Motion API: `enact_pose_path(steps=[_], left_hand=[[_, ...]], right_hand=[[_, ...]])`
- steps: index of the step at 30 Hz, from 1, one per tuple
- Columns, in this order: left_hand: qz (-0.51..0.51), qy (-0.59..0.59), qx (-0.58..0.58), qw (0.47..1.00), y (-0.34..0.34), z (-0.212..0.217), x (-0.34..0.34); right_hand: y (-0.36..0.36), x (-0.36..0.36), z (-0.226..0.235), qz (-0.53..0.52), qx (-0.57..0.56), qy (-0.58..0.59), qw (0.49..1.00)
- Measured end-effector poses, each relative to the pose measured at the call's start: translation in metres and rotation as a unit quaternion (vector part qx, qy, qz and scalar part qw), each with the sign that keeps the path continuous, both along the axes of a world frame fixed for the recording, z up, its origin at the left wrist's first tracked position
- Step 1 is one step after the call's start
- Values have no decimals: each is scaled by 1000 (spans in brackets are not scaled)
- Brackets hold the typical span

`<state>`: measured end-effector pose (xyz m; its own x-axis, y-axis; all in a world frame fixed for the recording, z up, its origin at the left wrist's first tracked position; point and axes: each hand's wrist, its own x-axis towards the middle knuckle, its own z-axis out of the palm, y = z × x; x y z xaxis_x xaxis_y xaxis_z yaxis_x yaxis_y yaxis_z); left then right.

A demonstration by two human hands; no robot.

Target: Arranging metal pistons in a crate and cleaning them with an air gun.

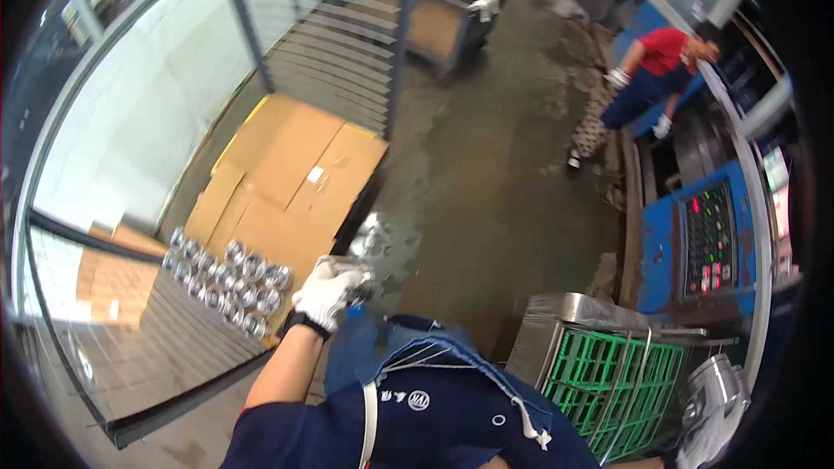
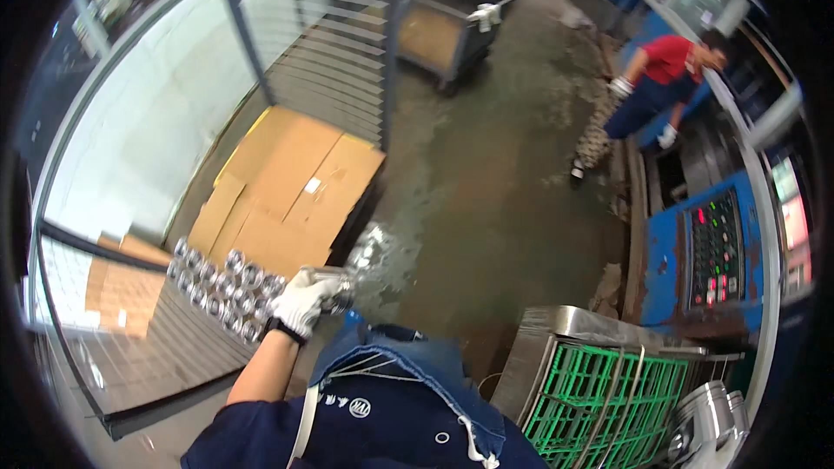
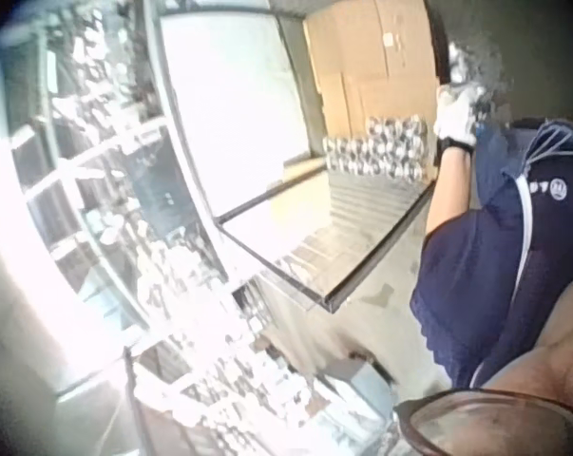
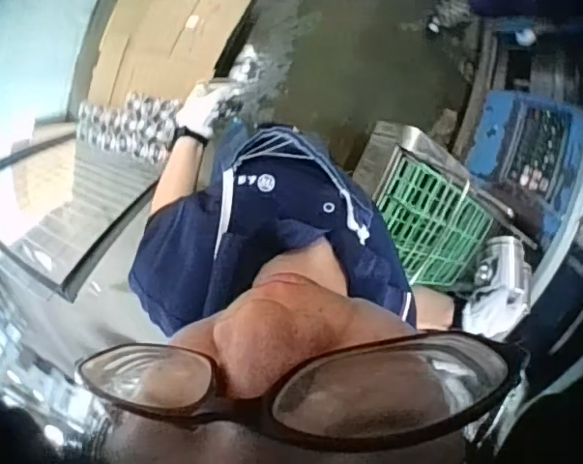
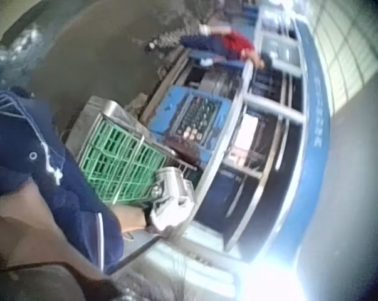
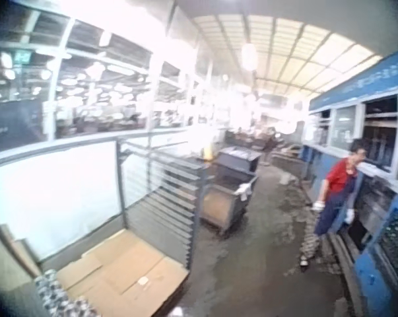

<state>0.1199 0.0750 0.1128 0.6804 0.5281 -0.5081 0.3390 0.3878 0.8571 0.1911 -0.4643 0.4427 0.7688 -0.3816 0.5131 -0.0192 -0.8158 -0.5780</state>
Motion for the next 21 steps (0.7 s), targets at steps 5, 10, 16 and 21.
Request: enact_pose_path(steps=[5,10,16,21], left_hand=[[60,31,-56,996,44,-28,-38],[60,88,-46,993,88,-51,-86],[174,49,-84,980,103,-39,-126],[212,93,-91,969,108,-64,-156]], right_hand=[[108,49,-44,168,116,137,969],[195,87,-82,238,125,385,883],[295,100,-74,67,-288,414,861],[328,117,-103,122,-288,364,877]])
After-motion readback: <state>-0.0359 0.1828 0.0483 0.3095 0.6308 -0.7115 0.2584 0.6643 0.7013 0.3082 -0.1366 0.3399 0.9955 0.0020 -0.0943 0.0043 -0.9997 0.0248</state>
